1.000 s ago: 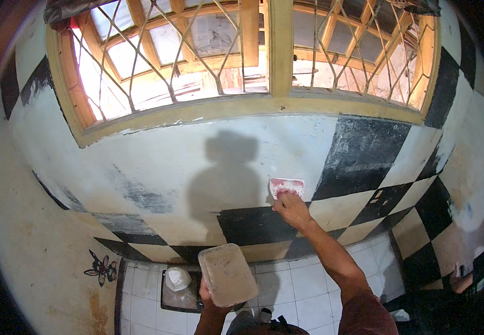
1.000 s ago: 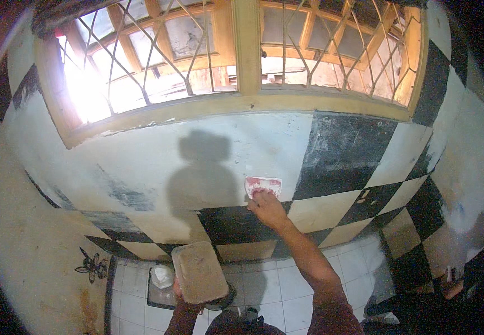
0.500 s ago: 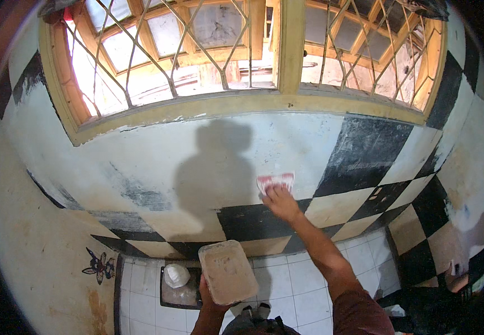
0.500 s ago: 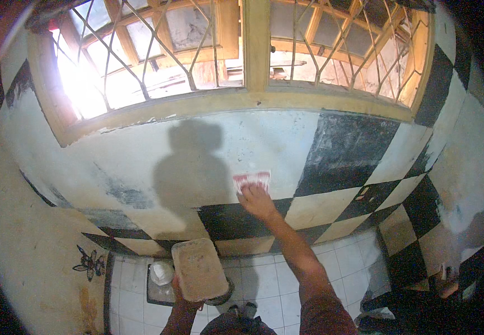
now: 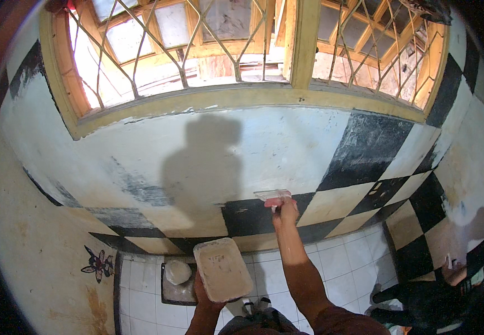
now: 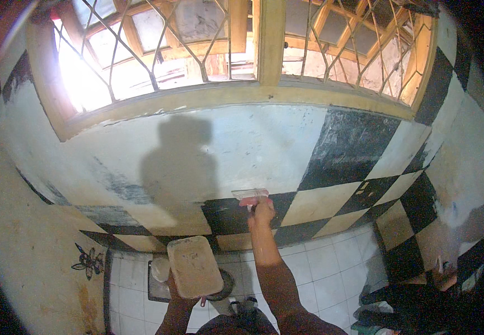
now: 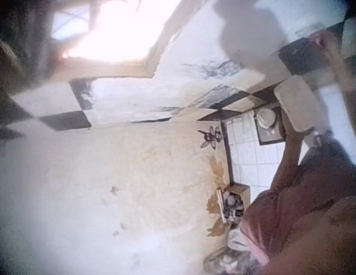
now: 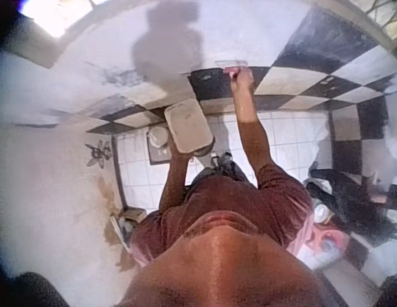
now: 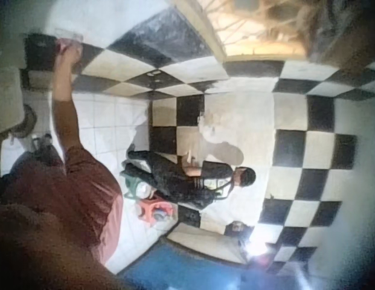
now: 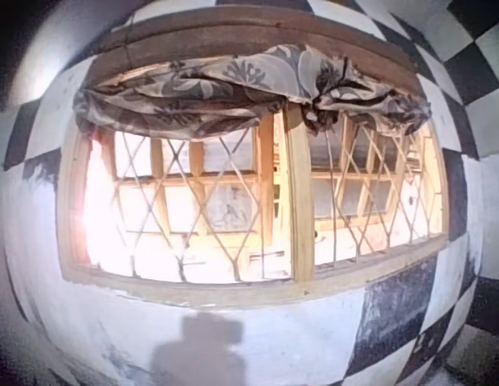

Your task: The person applies putty to a wall with a plastic putty knife, scraping the putty from a plastic container and smoothing it over the surface below a window.

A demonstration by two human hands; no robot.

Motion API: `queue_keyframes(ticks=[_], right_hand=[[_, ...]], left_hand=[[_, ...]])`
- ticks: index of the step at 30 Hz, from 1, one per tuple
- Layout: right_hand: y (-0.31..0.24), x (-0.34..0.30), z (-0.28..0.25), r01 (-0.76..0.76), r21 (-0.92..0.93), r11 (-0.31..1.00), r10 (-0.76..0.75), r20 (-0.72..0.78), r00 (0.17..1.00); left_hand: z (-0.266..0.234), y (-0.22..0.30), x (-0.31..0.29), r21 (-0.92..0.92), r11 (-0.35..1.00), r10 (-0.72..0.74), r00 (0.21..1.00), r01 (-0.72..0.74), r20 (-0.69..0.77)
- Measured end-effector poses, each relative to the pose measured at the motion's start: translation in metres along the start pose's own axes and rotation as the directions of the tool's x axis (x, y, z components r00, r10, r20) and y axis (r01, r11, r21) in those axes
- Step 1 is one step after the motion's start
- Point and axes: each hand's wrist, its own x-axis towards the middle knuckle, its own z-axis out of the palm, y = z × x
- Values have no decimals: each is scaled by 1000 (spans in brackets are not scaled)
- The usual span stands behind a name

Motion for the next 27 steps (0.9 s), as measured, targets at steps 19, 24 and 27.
queue_keyframes(ticks=[19, 24, 27], right_hand=[[12, 4, -7, -11, -86, 996, 20, 103, 994], [-2, 65, 68, -166, -55, 985, 168, 39, 985], [-13, 32, 99, -97, -4, 995, 96, 211, 973]], left_hand=[[-28, 15, -2, -194, 980, -43, 998, 50, 39], [-27, 4, 12, -158, 983, -80, 992, 95, 99], [-14, 14, 9, -88, 995, -34, 995, 43, 99]])
